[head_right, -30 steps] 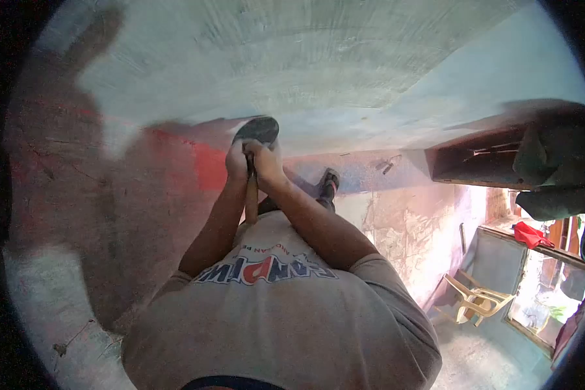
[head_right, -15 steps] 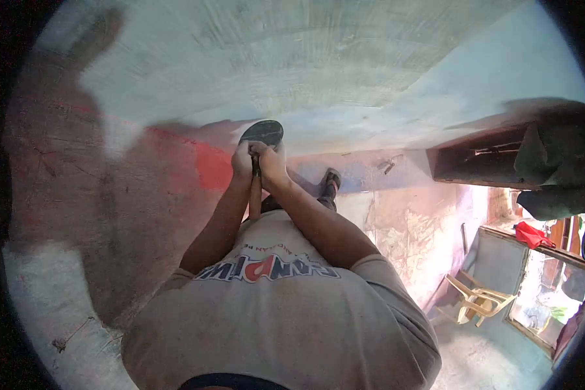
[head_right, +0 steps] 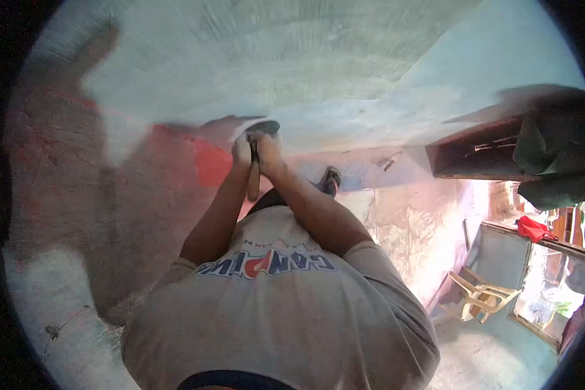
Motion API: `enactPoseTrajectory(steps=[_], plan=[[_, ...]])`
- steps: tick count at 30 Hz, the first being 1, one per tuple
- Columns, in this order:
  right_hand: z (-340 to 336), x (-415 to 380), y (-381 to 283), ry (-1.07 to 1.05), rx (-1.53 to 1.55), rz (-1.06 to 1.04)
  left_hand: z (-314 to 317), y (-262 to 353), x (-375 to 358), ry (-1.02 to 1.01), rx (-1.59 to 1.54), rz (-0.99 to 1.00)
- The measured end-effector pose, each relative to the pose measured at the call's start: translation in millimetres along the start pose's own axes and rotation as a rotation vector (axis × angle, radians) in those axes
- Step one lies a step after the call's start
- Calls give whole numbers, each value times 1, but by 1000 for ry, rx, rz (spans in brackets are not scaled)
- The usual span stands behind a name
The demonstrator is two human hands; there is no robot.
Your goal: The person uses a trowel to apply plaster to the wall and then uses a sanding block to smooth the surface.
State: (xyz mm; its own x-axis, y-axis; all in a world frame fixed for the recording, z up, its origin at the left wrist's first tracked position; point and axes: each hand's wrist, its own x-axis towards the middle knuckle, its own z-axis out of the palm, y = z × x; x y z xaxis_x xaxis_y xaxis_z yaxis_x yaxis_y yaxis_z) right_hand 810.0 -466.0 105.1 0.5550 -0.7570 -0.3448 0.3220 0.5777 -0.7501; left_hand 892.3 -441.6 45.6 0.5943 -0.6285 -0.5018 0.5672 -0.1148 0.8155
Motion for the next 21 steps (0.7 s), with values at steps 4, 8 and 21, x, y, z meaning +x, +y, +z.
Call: enactPoseTrajectory(steps=[4, 8, 21], plan=[[17, -33, -11, 163, 152, 19, 4, 17, -49, -24, -183, 13], [43, -53, -38, 103, 124, -31, 14, 64, -92, -84, -262, 8], [104, -86, -116, 64, 208, -82, 38, 149, -137, -133, -183, 113]])
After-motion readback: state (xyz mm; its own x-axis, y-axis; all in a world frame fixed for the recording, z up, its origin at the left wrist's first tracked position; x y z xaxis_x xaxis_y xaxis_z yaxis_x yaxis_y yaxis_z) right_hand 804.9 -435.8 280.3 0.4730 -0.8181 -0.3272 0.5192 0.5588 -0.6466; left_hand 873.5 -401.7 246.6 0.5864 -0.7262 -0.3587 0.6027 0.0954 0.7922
